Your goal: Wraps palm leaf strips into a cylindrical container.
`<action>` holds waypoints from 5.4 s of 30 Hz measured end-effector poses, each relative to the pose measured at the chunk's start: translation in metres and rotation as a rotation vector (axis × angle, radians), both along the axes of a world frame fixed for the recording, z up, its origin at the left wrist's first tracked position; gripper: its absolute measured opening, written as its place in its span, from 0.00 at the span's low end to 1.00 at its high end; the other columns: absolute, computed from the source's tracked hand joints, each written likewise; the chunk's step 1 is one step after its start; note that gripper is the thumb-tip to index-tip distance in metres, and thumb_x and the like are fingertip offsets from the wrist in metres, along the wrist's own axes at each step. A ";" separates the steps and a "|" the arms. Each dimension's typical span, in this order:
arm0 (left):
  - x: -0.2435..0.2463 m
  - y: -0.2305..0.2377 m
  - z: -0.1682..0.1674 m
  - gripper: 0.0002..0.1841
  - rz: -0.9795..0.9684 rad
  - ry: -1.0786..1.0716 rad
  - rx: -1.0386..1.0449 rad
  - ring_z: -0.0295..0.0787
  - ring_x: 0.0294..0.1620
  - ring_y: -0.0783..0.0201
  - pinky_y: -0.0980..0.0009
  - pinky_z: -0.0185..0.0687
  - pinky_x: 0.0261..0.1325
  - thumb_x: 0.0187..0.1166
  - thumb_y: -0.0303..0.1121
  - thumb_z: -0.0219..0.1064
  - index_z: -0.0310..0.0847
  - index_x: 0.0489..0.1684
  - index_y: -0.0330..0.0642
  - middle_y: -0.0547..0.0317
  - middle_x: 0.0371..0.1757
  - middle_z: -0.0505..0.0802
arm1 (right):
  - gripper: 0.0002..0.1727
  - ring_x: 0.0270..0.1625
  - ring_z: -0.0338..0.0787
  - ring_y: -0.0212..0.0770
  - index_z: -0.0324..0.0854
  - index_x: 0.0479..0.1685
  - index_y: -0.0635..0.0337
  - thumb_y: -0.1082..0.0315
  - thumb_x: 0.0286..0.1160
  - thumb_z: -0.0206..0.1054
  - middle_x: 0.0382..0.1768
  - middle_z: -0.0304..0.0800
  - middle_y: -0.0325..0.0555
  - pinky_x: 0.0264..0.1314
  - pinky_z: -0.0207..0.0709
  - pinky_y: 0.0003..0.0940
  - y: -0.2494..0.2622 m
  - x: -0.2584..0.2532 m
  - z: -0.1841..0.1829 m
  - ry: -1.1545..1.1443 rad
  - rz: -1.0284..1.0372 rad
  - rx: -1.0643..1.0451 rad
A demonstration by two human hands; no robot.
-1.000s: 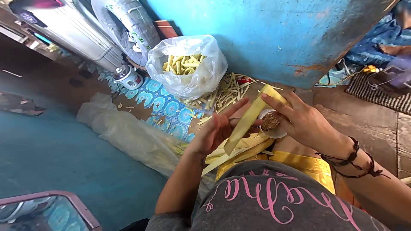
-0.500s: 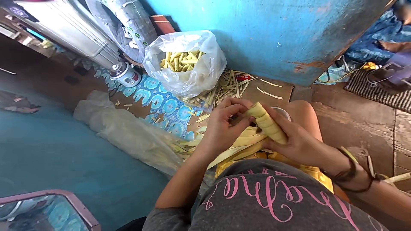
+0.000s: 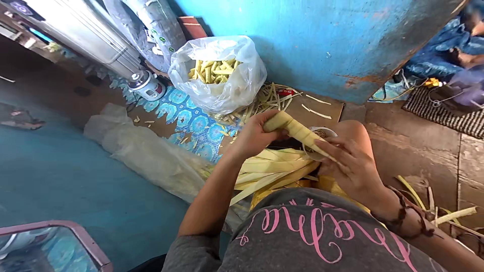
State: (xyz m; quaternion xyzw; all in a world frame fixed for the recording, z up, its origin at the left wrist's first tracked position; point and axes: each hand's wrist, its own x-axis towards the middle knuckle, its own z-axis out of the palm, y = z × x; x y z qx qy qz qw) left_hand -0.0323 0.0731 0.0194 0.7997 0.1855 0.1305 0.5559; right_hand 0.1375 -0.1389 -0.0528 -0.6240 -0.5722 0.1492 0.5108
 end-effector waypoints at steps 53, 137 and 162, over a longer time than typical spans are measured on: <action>-0.070 0.051 0.045 0.11 0.288 -0.358 -0.007 0.93 0.42 0.73 0.70 0.91 0.52 0.72 0.18 0.69 0.85 0.37 0.51 0.71 0.38 0.95 | 0.19 0.25 0.84 0.44 0.82 0.38 0.65 0.63 0.90 0.50 0.20 0.80 0.48 0.28 0.79 0.42 0.080 0.014 0.017 -0.384 0.248 -0.076; -0.006 0.025 -0.047 0.10 0.016 -0.360 -0.480 0.90 0.50 0.73 0.72 0.88 0.56 0.76 0.19 0.65 0.83 0.49 0.43 0.65 0.52 0.92 | 0.36 0.34 0.96 0.35 0.78 0.77 0.54 0.37 0.87 0.49 0.38 0.96 0.44 0.41 0.93 0.30 -0.039 0.005 0.008 1.314 0.677 -0.444; -0.020 0.033 -0.076 0.10 -0.112 -0.498 -0.621 0.88 0.50 0.71 0.69 0.84 0.61 0.77 0.31 0.69 0.86 0.47 0.63 0.73 0.45 0.91 | 0.10 0.57 0.89 0.67 0.89 0.52 0.68 0.73 0.79 0.66 0.51 0.90 0.67 0.59 0.81 0.67 0.079 0.061 -0.071 -0.435 -0.067 -0.913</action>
